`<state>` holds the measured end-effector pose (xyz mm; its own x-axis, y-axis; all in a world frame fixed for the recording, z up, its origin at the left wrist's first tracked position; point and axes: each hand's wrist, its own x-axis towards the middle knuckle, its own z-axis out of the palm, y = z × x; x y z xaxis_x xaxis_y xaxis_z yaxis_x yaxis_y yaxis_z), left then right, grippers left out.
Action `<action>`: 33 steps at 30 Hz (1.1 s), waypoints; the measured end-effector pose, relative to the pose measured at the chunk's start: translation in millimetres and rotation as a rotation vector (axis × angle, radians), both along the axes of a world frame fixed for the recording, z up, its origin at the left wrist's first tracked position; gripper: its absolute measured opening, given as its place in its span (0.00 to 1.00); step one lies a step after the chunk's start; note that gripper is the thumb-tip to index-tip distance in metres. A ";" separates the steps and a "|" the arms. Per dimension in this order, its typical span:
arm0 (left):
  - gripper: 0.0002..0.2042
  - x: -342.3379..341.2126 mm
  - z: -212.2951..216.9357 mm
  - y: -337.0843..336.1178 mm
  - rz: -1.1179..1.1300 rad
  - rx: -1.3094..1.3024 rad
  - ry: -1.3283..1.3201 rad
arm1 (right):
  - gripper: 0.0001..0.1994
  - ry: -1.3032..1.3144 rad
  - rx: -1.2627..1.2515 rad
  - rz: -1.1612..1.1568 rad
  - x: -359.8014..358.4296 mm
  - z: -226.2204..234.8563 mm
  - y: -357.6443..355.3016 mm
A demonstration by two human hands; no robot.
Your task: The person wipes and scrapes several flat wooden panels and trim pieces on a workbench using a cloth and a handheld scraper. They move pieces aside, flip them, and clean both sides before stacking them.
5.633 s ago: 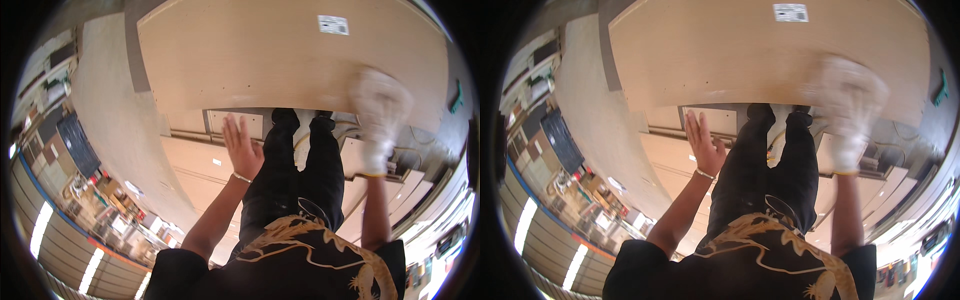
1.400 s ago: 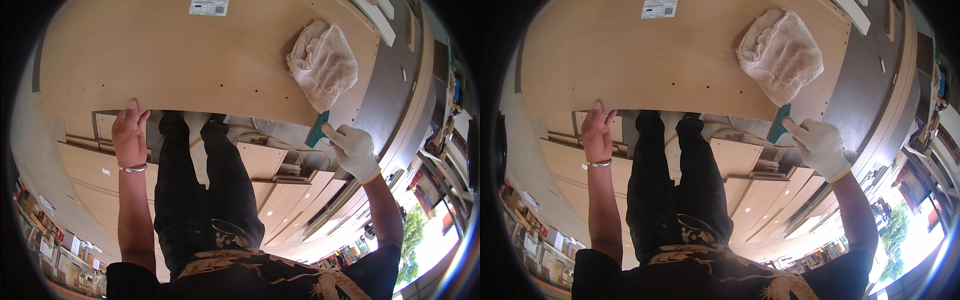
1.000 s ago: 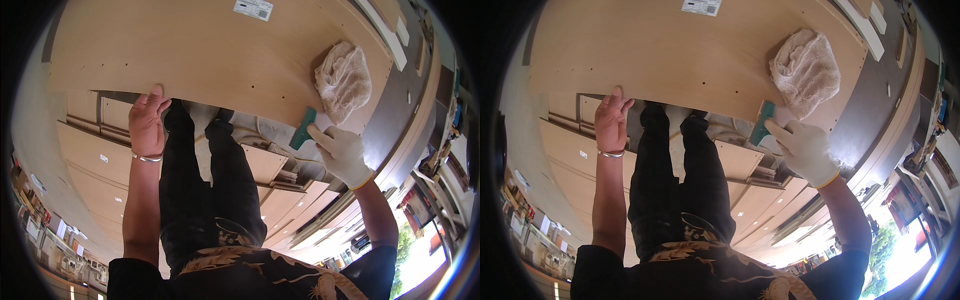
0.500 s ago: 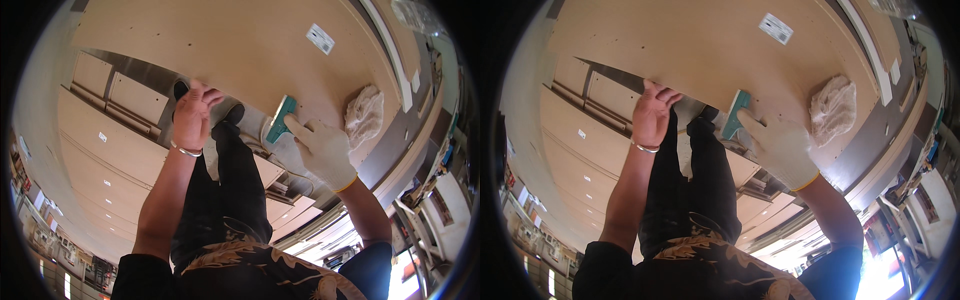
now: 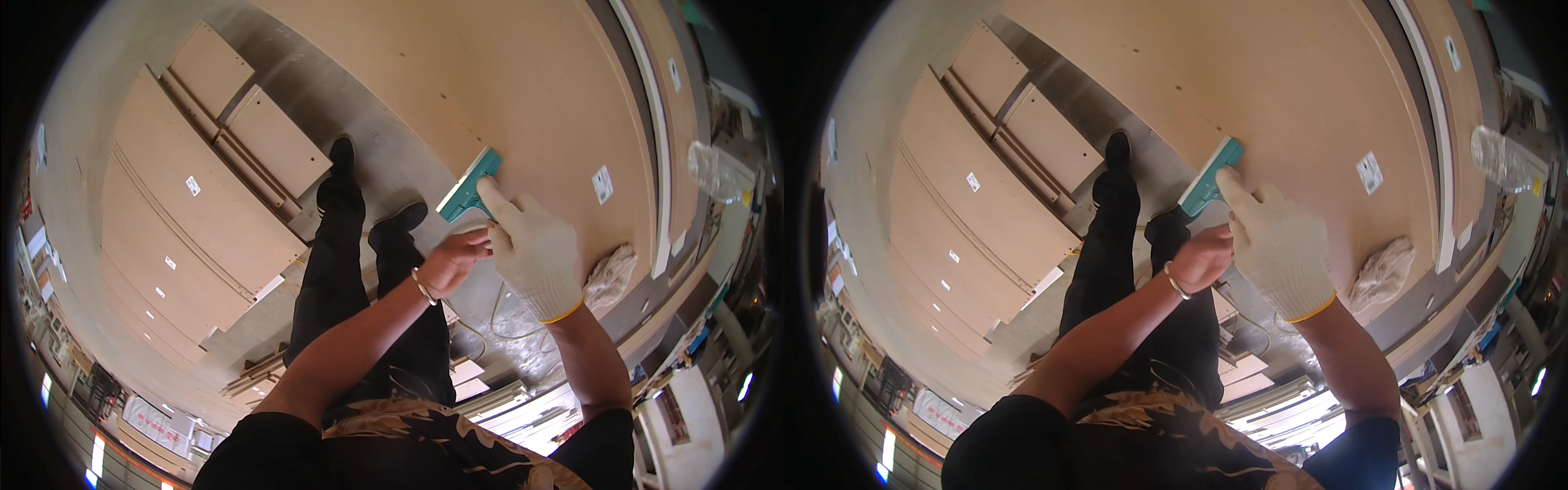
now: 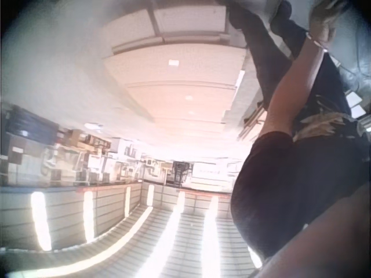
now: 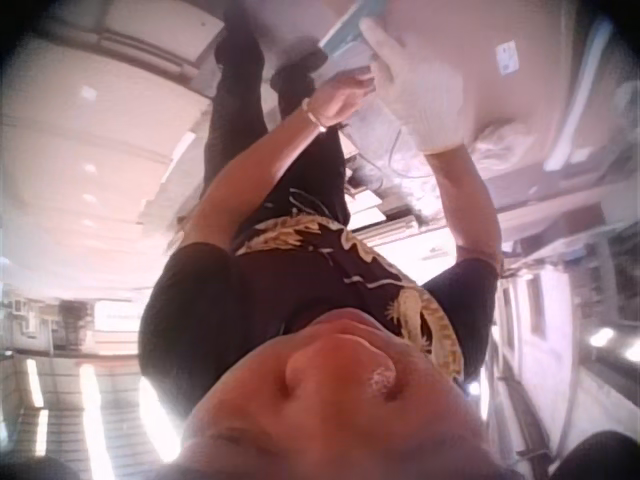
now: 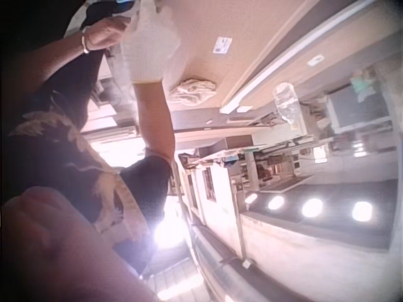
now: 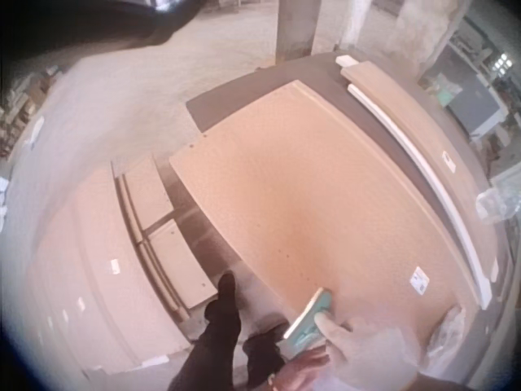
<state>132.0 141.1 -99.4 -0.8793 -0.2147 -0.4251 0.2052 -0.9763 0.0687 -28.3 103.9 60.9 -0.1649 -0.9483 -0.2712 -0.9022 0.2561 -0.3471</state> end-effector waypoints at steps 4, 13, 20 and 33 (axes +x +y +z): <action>0.22 1.2 9.5 -13.9 -0.131 -0.300 -0.112 | 0.28 -0.005 0.032 -0.023 14.3 5.1 -51.0; 0.21 -21.3 9.1 -37.6 0.131 -0.359 -0.308 | 0.29 0.018 -0.004 0.036 40.7 6.5 -157.5; 0.15 -29.4 10.4 -62.7 0.082 -0.647 -0.522 | 0.28 0.023 0.018 0.028 61.4 11.6 -229.0; 0.13 -17.3 37.6 -101.4 -0.089 -0.888 -0.593 | 0.26 0.058 0.078 -0.007 88.1 0.1 -327.3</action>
